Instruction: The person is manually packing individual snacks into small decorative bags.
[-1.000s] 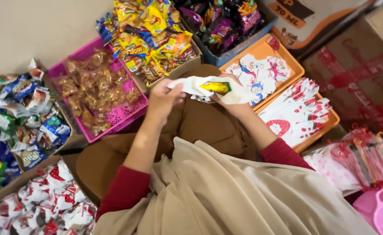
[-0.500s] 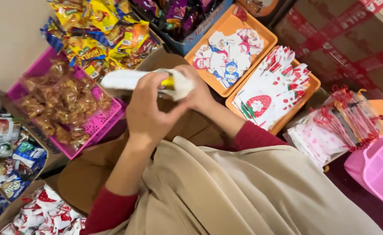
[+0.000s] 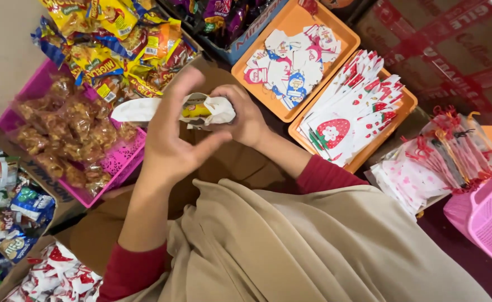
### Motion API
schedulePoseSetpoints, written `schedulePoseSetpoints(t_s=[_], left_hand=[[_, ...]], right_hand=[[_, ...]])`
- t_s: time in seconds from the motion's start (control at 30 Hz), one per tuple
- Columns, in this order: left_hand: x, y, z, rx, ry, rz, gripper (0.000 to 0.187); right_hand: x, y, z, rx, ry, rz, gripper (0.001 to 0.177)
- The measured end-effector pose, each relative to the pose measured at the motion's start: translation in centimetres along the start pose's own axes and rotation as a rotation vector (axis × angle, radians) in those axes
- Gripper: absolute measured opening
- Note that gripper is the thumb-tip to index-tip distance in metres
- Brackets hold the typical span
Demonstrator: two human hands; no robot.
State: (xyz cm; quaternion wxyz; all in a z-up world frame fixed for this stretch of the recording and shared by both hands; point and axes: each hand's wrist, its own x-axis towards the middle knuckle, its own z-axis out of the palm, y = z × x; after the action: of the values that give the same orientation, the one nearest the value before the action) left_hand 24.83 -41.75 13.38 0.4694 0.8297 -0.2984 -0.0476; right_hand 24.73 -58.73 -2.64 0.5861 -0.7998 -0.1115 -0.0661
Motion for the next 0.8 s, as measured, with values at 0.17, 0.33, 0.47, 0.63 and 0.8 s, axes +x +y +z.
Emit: schedulePoseSetpoints(t_s=[0.17,0.33,0.47,0.63,0.8], left_hand=[[-0.2,-5.2,1.6,-0.064,0.263,0.164,0.018],[0.5,-5.0,1.6,-0.047,0.340,0.123,0.016],[1.1,-5.0,1.8,-0.079,0.329,0.164,0.011],[1.7,-5.2,2.1,-0.089,0.364,0.159,0.009],[1.8,-5.2,2.1,-0.129,0.370,0.147,0.008]], right_hand=[[0.2,5.2,-0.1,0.174,-0.018,-0.160,0.088],[1.5,15.0,-2.6,0.138,0.289,0.111,0.018],[1.6,24.9,-4.2,-0.422,-0.005,0.133,0.030],[1.8,24.3,-6.1,-0.801,-0.270,0.063,0.024],[0.7,28.6,-7.1,-1.169,-0.068,0.092,0.028]])
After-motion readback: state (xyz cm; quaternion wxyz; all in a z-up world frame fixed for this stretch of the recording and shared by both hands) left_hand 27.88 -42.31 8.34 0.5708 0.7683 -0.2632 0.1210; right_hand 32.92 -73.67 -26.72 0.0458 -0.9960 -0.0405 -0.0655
